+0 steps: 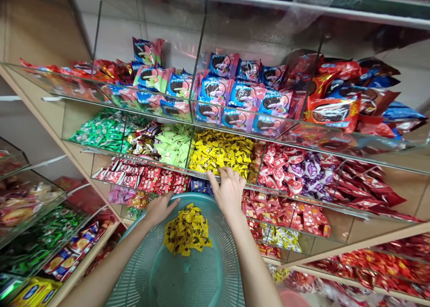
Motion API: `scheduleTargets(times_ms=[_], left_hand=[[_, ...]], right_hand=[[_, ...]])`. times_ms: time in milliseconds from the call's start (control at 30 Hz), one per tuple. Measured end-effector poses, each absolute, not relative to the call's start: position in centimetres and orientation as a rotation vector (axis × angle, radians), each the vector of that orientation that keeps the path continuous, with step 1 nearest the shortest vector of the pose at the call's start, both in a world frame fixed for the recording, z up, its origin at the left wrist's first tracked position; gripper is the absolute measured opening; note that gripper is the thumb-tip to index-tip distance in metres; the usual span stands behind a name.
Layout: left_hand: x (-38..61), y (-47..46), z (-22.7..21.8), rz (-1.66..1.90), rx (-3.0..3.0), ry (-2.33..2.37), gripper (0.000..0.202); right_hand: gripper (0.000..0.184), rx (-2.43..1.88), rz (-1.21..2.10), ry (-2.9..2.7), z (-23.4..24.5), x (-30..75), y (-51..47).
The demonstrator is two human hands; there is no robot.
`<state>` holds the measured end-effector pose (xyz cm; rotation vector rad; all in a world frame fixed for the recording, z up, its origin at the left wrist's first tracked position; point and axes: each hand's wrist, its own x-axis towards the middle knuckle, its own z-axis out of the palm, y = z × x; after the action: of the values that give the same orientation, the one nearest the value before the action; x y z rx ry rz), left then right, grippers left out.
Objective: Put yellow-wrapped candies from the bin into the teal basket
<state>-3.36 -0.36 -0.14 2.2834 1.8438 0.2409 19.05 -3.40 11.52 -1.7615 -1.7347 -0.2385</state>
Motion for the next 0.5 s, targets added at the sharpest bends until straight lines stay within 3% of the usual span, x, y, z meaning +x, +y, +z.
scheduleTargets(times_ms=[333,500], left_hand=[[-3.3,-0.4,-0.1,0.234,2.292,1.866,0.051],[-3.1,-0.4,-0.1,0.23,2.279,1.876,0.051]], right_hand=[[0.03,-1.202,-0.137,-1.669,14.4,18.1,-5.7],[0.025,-1.087,0.194,-1.859,14.6,17.0,-6.3]])
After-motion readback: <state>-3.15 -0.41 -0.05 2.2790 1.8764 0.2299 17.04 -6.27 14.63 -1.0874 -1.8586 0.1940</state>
